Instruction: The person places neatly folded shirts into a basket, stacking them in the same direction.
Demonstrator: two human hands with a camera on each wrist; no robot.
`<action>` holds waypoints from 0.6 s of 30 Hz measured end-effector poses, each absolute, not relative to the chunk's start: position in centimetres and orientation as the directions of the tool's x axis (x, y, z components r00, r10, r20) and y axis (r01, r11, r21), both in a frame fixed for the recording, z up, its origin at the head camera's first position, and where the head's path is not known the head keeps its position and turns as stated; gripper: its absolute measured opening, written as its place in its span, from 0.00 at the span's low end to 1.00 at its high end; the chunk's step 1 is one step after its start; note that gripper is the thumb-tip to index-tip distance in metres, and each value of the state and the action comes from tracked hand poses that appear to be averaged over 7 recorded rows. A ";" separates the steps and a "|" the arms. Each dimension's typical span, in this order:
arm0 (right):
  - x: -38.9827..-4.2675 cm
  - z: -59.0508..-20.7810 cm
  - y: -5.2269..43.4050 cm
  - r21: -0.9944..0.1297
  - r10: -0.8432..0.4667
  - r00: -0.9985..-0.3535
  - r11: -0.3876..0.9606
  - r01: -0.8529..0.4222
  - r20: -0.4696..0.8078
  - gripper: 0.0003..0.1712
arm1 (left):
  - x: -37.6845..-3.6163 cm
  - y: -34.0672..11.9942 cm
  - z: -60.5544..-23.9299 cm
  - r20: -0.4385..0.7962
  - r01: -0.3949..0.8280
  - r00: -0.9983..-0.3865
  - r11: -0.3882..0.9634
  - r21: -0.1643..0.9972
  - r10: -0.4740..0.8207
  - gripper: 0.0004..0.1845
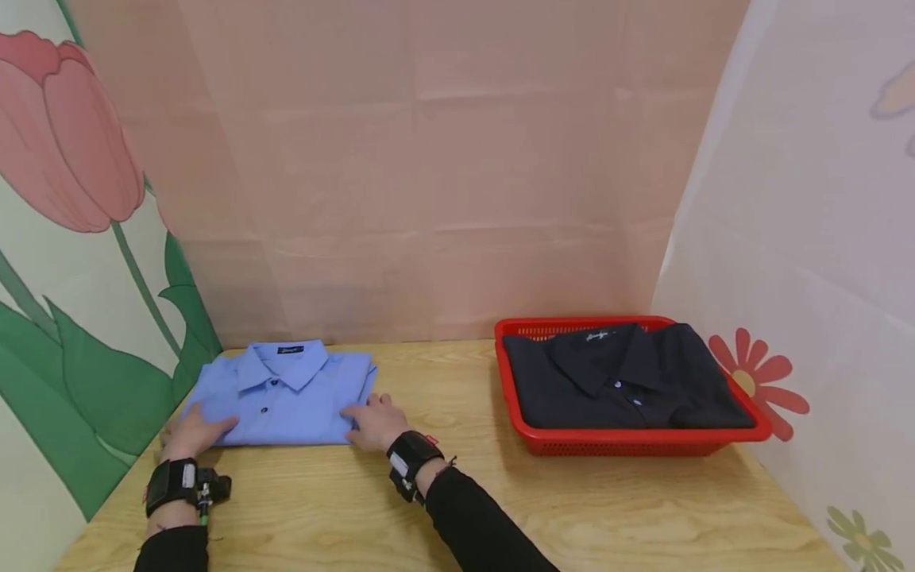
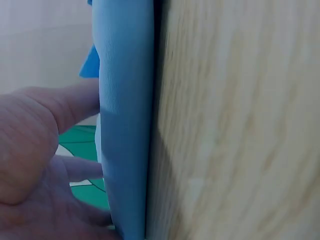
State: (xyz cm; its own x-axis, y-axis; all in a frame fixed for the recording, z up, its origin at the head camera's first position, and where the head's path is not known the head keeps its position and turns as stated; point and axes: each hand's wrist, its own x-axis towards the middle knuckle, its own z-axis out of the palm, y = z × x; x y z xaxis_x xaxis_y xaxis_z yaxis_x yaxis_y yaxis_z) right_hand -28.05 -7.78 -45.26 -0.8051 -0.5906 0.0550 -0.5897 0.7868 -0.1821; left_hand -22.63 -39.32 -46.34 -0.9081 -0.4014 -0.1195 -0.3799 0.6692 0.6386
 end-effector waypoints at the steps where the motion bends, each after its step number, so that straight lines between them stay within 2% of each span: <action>1: -28.1 -45.2 -7.8 -0.200 -0.590 -0.806 0.786 -0.585 0.039 0.27 | -22.5 -39.5 -46.4 -0.121 -0.380 -0.909 0.673 0.635 -0.399 0.51; 4: -28.3 -45.0 -8.0 -0.279 -0.587 -0.809 0.771 -0.573 0.038 0.22 | -22.4 -39.6 -46.2 -0.113 -0.364 -0.918 0.695 0.620 -0.381 0.51; 7: -28.4 -44.9 -8.1 -0.414 -0.555 -0.828 0.736 -0.535 0.083 0.16 | -22.6 -39.5 -46.1 -0.094 -0.359 -0.917 0.699 0.618 -0.388 0.50; 11: -28.3 -45.2 -8.3 -0.541 -0.445 -0.883 0.711 -0.449 0.147 0.27 | -22.8 -39.2 -46.0 -0.072 -0.368 -0.902 0.669 0.646 -0.426 0.48; 13: -28.4 -45.4 -8.4 -0.557 -0.392 -0.904 0.718 -0.417 0.171 0.29 | -22.9 -39.1 -46.1 -0.065 -0.372 -0.895 0.656 0.657 -0.442 0.47; 14: -28.6 -45.5 -8.4 -0.570 -0.372 -0.912 0.717 -0.401 0.174 0.28 | -23.0 -39.0 -46.1 -0.063 -0.372 -0.895 0.657 0.656 -0.442 0.46; 17: -29.1 -45.8 -8.3 -0.616 -0.322 -0.932 0.704 -0.353 0.167 0.17 | -23.2 -39.0 -46.3 -0.082 -0.368 -0.906 0.679 0.636 -0.415 0.41; 18: -29.3 -45.9 -8.2 -0.633 -0.308 -0.940 0.701 -0.328 0.146 0.18 | -23.2 -39.0 -46.4 -0.091 -0.364 -0.913 0.692 0.624 -0.398 0.39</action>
